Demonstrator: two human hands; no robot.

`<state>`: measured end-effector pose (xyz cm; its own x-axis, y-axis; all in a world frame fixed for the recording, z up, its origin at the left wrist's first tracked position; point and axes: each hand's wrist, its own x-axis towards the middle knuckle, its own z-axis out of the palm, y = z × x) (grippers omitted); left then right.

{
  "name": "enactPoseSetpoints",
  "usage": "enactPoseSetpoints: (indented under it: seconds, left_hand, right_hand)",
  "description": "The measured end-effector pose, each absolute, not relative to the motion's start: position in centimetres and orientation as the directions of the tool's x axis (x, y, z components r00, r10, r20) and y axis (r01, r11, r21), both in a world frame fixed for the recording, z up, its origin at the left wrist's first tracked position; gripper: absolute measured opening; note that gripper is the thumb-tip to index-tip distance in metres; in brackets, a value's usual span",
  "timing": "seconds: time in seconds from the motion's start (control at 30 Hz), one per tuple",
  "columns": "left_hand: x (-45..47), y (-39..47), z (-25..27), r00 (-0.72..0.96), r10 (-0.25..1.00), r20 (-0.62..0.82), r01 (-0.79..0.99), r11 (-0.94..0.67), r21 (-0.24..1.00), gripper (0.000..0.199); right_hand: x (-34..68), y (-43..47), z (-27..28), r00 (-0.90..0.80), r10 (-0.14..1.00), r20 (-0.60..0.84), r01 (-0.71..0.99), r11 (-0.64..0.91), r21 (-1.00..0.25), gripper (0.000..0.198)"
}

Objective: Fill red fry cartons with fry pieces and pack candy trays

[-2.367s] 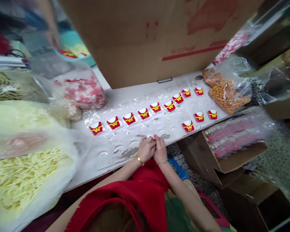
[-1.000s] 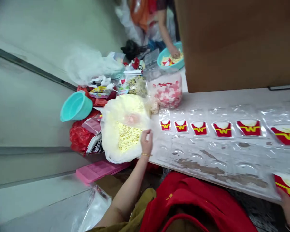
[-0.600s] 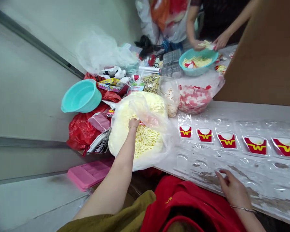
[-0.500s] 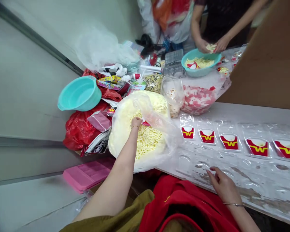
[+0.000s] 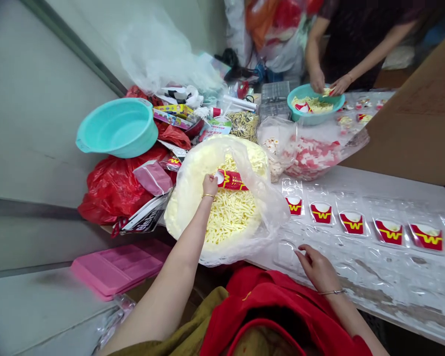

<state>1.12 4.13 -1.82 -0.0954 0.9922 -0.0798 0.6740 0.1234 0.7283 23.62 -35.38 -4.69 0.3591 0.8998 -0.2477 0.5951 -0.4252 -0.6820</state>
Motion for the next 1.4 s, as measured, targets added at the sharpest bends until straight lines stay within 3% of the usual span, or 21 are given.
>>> enactPoseSetpoints:
  seconds: [0.13,0.2,0.23,0.33,0.4,0.47,0.53,0.63,0.7,0.73,0.87,0.97,1.07,1.13,1.2,1.27,1.33,1.4]
  left_hand:
    - [-0.6,1.7,0.7,-0.252,0.967,0.045,0.604,0.121,0.787,0.011]
    - [-0.4,-1.8,1.5,-0.240,0.969,0.062,0.511,0.072,0.856,0.013]
    - [0.0,-4.2,1.7,-0.177,0.983,0.041,0.445,0.043,0.895,0.013]
    - [2.0,-12.0,1.6,0.239,0.963,-0.128,0.318,0.047,0.947,0.016]
    - [3.1,-16.0,1.1,0.462,0.859,-0.221,0.327,0.067,0.943,0.017]
    - [3.3,-17.4,0.5,0.560,0.785,-0.266,0.404,0.022,0.915,0.016]
    - [2.6,-16.5,-0.2,0.536,0.805,-0.254,0.567,-0.120,0.815,0.015]
    - [1.4,-13.2,-1.8,0.438,0.871,-0.224,0.835,-0.303,0.459,0.033]
    - [1.2,-11.6,-3.0,0.411,0.873,-0.264,0.893,-0.328,0.306,0.041]
    - [1.3,-11.1,-3.6,0.396,0.873,-0.283,0.897,-0.302,0.323,0.039]
    - [1.7,-10.2,-4.8,0.298,0.909,-0.293,0.785,-0.058,0.617,0.016]
    - [1.0,-9.6,-4.6,0.233,0.929,-0.289,0.704,0.044,0.709,0.010]
    - [-0.1,-9.1,-3.4,0.181,0.927,-0.329,0.618,0.153,0.771,0.020]
    - [-0.6,-9.2,-2.2,0.180,0.896,-0.406,0.455,0.291,0.842,0.030]
    - [-0.8,-9.7,-0.8,0.223,0.838,-0.498,0.184,0.465,0.866,0.036]
    - [-0.6,-10.3,0.4,0.290,0.782,-0.551,-0.041,0.586,0.809,0.039]
    - [-0.1,-11.0,1.3,0.337,0.750,-0.568,-0.069,0.622,0.780,0.038]
    - [0.4,-11.5,1.5,0.349,0.761,-0.547,0.030,0.574,0.818,0.035]
  right_hand:
    - [23.1,-33.9,-3.4,0.292,0.933,-0.211,0.628,-0.353,-0.693,0.045]
    - [22.3,-32.1,-1.9,0.257,0.959,-0.117,0.668,-0.264,-0.696,0.045]
    - [21.8,-31.0,-1.1,0.237,0.971,-0.040,0.695,-0.198,-0.691,0.049]
    - [19.9,-27.2,0.7,0.122,0.979,0.162,0.773,0.008,-0.634,0.080]
    - [19.0,-25.4,0.5,0.037,0.984,0.172,0.782,0.079,-0.618,0.092]
    - [18.8,-24.7,-0.7,-0.003,0.993,0.122,0.768,0.080,-0.636,0.091]
    - [19.2,-25.1,-2.5,0.017,0.998,0.068,0.747,0.032,-0.664,0.087]
    - [20.0,-26.4,-4.6,0.122,0.992,0.005,0.711,-0.084,-0.698,0.082]
    - [20.3,-27.0,-5.1,0.175,0.984,-0.040,0.685,-0.151,-0.713,0.082]
    - [20.3,-27.1,-5.1,0.186,0.981,-0.062,0.670,-0.173,-0.721,0.083]
    - [20.1,-26.3,-4.6,0.179,0.978,-0.109,0.602,-0.197,-0.774,0.085]
    - [20.1,-25.4,-4.4,0.172,0.981,-0.087,0.577,-0.172,-0.798,0.081]
    - [19.9,-24.4,-4.3,0.145,0.989,-0.031,0.602,-0.113,-0.791,0.082]
    - [19.4,-23.5,-4.1,0.114,0.994,0.003,0.626,-0.069,-0.776,0.082]
    - [18.7,-22.5,-3.8,0.081,0.996,0.026,0.647,-0.033,-0.762,0.080]
    - [17.7,-21.4,-3.6,0.048,0.998,0.046,0.655,0.003,-0.756,0.079]
    - [16.6,-20.5,-3.5,0.025,0.997,0.070,0.648,0.038,-0.761,0.078]
    - [15.7,-19.7,-3.3,0.019,0.995,0.100,0.635,0.065,-0.770,0.075]
